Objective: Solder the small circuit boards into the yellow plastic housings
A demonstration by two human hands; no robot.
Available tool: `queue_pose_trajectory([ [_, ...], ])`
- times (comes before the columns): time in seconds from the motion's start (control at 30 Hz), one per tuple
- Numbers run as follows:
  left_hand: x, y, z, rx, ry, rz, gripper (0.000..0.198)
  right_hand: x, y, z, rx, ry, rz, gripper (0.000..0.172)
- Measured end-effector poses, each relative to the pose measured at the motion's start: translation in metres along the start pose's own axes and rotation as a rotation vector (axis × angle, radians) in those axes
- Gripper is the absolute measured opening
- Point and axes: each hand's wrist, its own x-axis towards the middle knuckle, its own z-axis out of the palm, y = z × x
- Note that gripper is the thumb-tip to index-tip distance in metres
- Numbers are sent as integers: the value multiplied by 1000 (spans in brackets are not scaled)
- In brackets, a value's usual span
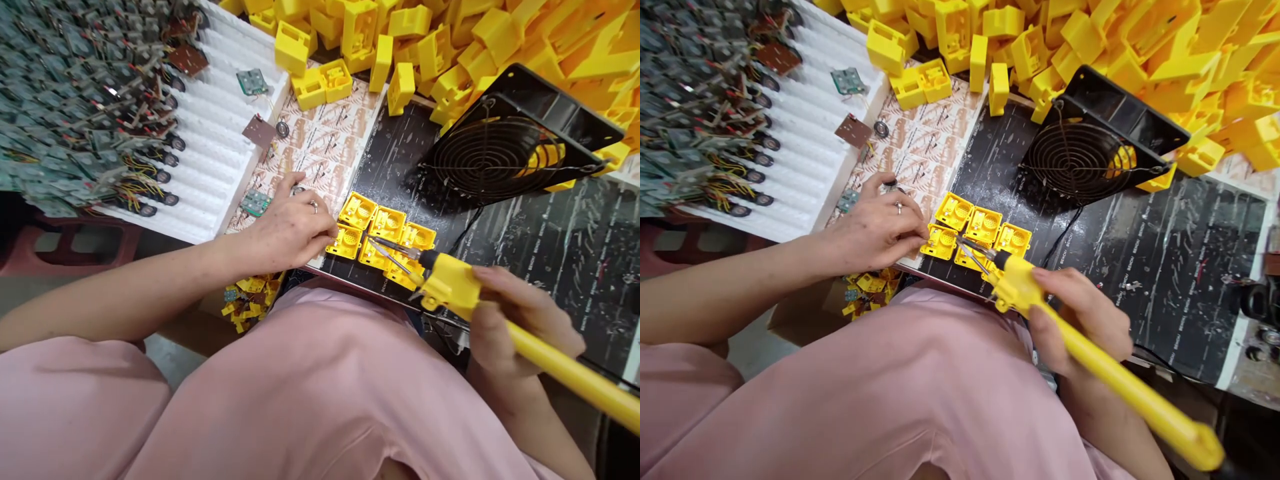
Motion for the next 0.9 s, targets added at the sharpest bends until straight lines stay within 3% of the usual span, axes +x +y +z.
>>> queue_pose_trajectory([
  [0.1,6,5,-6,19,-92,-22,25,5,-9,-2,-13,-183,-63,53],
  [0.17,9,8,-8,63,-144,-16,27,11,-12,1,13,-238,-163,50],
  [0.33,14,15,-11,159,-216,-24,28,18,-9,10,-37,-302,-322,27],
  [0.57,20,18,-13,178,-249,-29,21,18,-9,16,-77,-326,-407,24],
  [0.73,23,20,-14,202,-279,-33,18,24,-19,15,-181,-415,-477,20],
  [0.9,26,22,-17,208,-325,-38,18,24,-23,4,-160,-391,-423,25],
])
